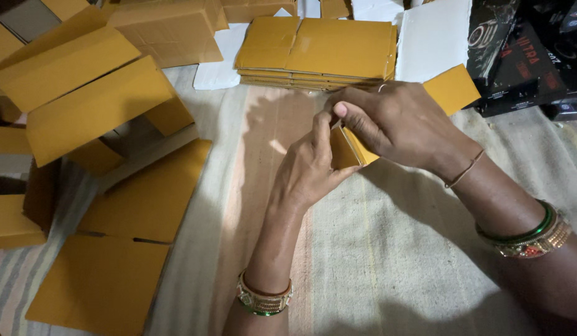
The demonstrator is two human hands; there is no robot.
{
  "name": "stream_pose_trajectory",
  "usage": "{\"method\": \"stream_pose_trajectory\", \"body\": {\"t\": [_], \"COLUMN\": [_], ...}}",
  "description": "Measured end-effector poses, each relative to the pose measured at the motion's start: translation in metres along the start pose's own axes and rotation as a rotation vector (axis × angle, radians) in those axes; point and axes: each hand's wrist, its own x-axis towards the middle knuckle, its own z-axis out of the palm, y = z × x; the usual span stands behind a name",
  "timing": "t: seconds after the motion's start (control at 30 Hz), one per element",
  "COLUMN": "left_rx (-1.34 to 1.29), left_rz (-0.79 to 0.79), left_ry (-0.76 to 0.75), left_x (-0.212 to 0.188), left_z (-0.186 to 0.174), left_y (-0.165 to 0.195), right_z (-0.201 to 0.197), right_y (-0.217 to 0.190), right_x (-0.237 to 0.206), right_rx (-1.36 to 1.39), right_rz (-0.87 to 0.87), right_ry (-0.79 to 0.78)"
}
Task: The person folds flat yellow cardboard mailing boxes into open boxes by hand, pressing the creases and folding the side panels, and stacks the finished boxes with a pile of already folded ones. They work through the boxes one at a time on a cloth-covered surface.
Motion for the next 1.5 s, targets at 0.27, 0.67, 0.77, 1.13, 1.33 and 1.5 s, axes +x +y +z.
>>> {"method": "stream_pose_trajectory", "body": {"t": [0.27, 0.67, 0.77, 1.13, 1.33, 1.5], "left_rx": [0.026, 0.091, 0.092, 0.032, 0.071, 0.078], "left_rz": [-0.01, -0.011, 0.021, -0.047, -0.116, -0.067], "left_ry": [-0.057, -0.101, -0.091, -0.095, -0.141, -0.127], "left_x": [0.001, -0.001, -0.001, 0.002, 0.002, 0.003], "left_z": [0.002, 0.012, 0.011, -0.002, -0.003, 0.004], "left_y": [-0.002, -0.01, -0.01, -0.003, -0.002, -0.006], "right_z": [0.001, -0.001, -0.003, 0.013, 0.009, 0.01], "right_y": [0.011, 0.099, 0.105, 0.023, -0.006, 0.011], "right_x": [-0.002, -0.019, -0.023, -0.002, 0.001, 0.002], "right_rx": [0.03, 0.089, 0.128, -0.13, -0.012, -0.074], "right_rz": [-0.031, 0.329, 0.381, 0.004, -0.065, 0.008], "right_ry": [0.039, 0.065, 0.088, 0.033, 0.059, 0.019]}}
